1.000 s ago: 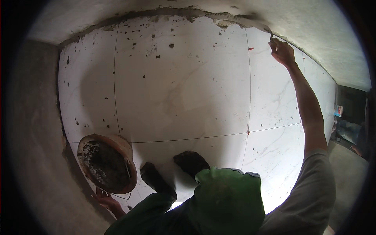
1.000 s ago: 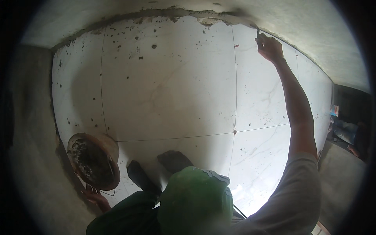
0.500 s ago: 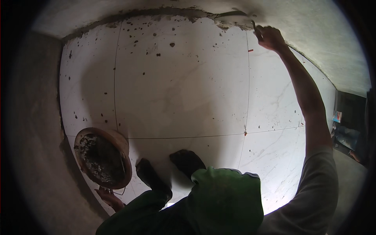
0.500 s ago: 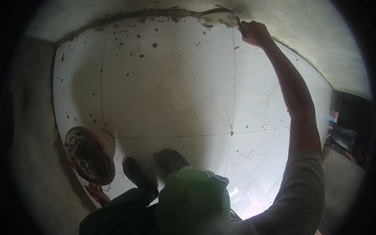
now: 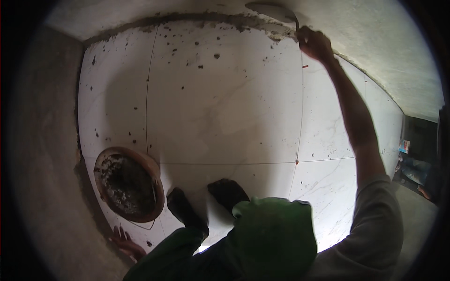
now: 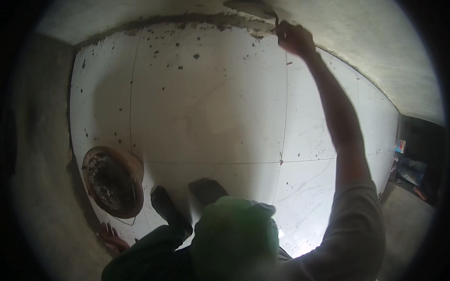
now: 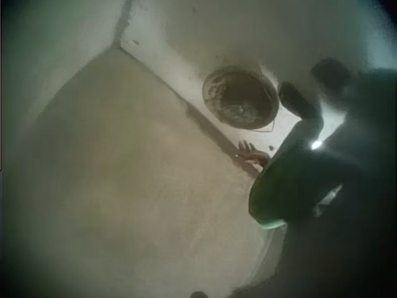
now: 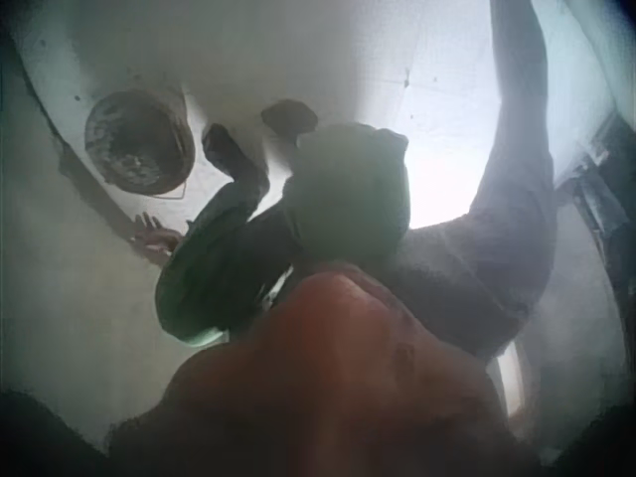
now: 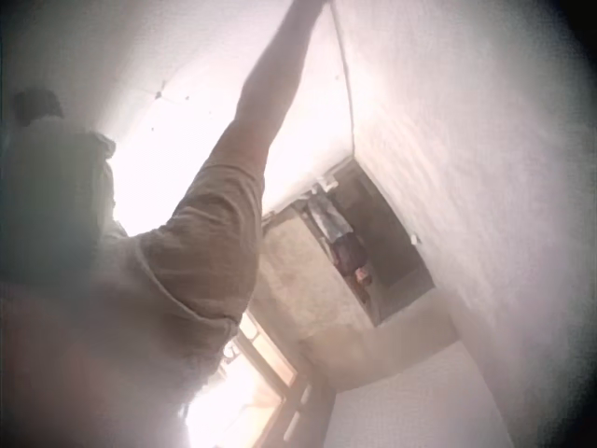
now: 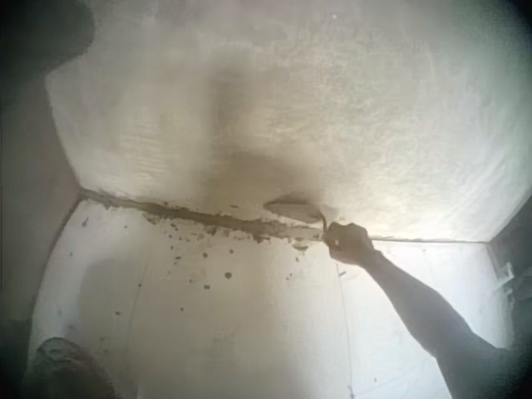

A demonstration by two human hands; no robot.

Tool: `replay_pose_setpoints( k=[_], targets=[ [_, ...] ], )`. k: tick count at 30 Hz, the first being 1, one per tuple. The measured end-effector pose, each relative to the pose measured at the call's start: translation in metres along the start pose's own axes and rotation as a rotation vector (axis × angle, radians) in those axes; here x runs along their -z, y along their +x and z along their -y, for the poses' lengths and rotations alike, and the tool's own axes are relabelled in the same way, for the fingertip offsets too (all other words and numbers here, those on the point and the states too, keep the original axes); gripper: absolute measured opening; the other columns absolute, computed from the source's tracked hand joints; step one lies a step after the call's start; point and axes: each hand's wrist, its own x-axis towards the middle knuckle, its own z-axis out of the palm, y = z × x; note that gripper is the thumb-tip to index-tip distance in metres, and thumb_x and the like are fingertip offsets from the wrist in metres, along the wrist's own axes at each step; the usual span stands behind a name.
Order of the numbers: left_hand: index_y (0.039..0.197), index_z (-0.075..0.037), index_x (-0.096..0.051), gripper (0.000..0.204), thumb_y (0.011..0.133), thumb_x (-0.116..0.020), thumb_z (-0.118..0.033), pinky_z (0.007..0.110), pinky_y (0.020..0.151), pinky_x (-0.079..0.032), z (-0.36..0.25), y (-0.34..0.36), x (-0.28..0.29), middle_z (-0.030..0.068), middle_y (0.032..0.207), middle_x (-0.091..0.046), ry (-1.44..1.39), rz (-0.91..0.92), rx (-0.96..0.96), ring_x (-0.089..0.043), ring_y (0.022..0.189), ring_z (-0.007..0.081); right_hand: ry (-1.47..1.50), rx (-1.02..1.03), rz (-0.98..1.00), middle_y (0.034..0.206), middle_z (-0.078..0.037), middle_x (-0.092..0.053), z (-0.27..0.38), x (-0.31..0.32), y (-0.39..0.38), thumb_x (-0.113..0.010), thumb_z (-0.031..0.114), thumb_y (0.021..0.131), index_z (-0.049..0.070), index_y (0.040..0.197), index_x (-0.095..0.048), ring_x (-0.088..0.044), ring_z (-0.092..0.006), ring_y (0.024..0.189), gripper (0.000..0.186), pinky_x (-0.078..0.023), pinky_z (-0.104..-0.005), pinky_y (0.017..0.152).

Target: The person applies mortar from a bucket to the gap between floor tiles and a wall using a trowel. They spread and smooth the material along the edge of the room by hand with the tool.

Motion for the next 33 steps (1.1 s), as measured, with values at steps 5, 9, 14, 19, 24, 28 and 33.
replay_pose_setpoints(
  k=[5, 9, 14, 19, 24, 28, 33],
  targets=[
    [0.152, 0.002, -0.051, 0.072, 0.114, -0.031, -0.057, 0.048, 0.124, -0.033, -0.024, 0.008, 0.004, 0.0177, 0.152, -0.058, 0.033, -0.101, -0.034, -0.056, 0.14, 0.0339, 0.771, -0.194, -0.093, 0.091, -0.009, -0.069, 0.054, -0.01, -0.082, -0.065, 0.03, 0.104, 0.004, 0.108, -0.069, -0.069, -0.019, 0.075, 0.027, -0.06, -0.0364, 0.07],
    [0.153, 0.002, -0.05, 0.069, 0.115, -0.035, -0.053, 0.046, 0.123, -0.033, -0.069, 0.038, -0.001, 0.0163, 0.151, -0.059, 0.201, 0.054, -0.208, -0.055, 0.14, 0.0326, 1.49, -0.725, -0.265, 0.085, -0.008, -0.064, 0.124, -0.06, -0.105, -0.057, 0.035, 0.108, 0.001, 0.105, -0.065, -0.062, -0.0162, 0.067, 0.036, -0.056, -0.0336, 0.06],
    [0.154, 0.002, -0.049, 0.066, 0.115, -0.038, -0.05, 0.047, 0.122, -0.034, -0.212, 0.032, -0.028, 0.0144, 0.155, -0.055, 0.22, 0.1, -0.433, -0.055, 0.137, 0.0301, 2.127, -1.176, -0.51, 0.083, -0.013, -0.061, 0.153, -0.096, -0.042, -0.049, 0.036, 0.108, 0.001, 0.113, -0.055, -0.057, -0.0239, 0.061, 0.035, -0.052, -0.0424, 0.057],
    [0.156, 0.0, -0.049, 0.066, 0.115, -0.036, -0.05, 0.053, 0.125, -0.031, -0.276, 0.046, -0.057, 0.0143, 0.158, -0.052, 0.344, 0.274, -0.574, -0.052, 0.14, 0.0337, 2.284, -0.941, -0.834, 0.088, -0.019, -0.056, 0.078, -0.102, 0.019, -0.038, 0.018, 0.1, -0.005, 0.118, -0.043, -0.056, -0.0335, 0.07, 0.03, -0.051, -0.0489, 0.061],
    [0.157, -0.001, -0.048, 0.073, 0.113, -0.036, -0.059, 0.055, 0.124, -0.03, -0.261, 0.034, -0.056, 0.0141, 0.159, -0.051, 0.359, 0.38, -0.575, -0.053, 0.137, 0.0346, 2.375, -1.026, -0.856, 0.087, -0.019, -0.052, 0.062, -0.094, 0.045, -0.035, 0.015, 0.095, -0.004, 0.109, -0.041, -0.051, -0.0314, 0.071, 0.024, -0.05, -0.0473, 0.061],
    [0.157, -0.001, -0.048, 0.076, 0.111, -0.037, -0.061, 0.055, 0.125, -0.028, -0.245, 0.02, -0.049, 0.014, 0.16, -0.05, 0.329, 0.361, -0.503, -0.052, 0.136, 0.0345, 2.357, -1.112, -0.822, 0.094, -0.017, -0.053, 0.116, -0.125, 0.037, -0.034, 0.016, 0.095, 0.0, 0.107, -0.045, -0.049, -0.028, 0.072, 0.022, -0.047, -0.0447, 0.065],
    [0.158, -0.001, -0.047, 0.077, 0.111, -0.038, -0.062, 0.054, 0.126, -0.026, -0.239, 0.012, -0.063, 0.0138, 0.161, -0.049, 0.382, 0.353, -0.427, -0.05, 0.138, 0.0335, 2.064, -1.052, -0.707, 0.082, -0.013, -0.055, 0.195, -0.157, 0.08, -0.041, 0.036, 0.105, 0.003, 0.101, -0.046, -0.054, -0.0256, 0.063, 0.033, -0.049, -0.0468, 0.057]
  ],
)
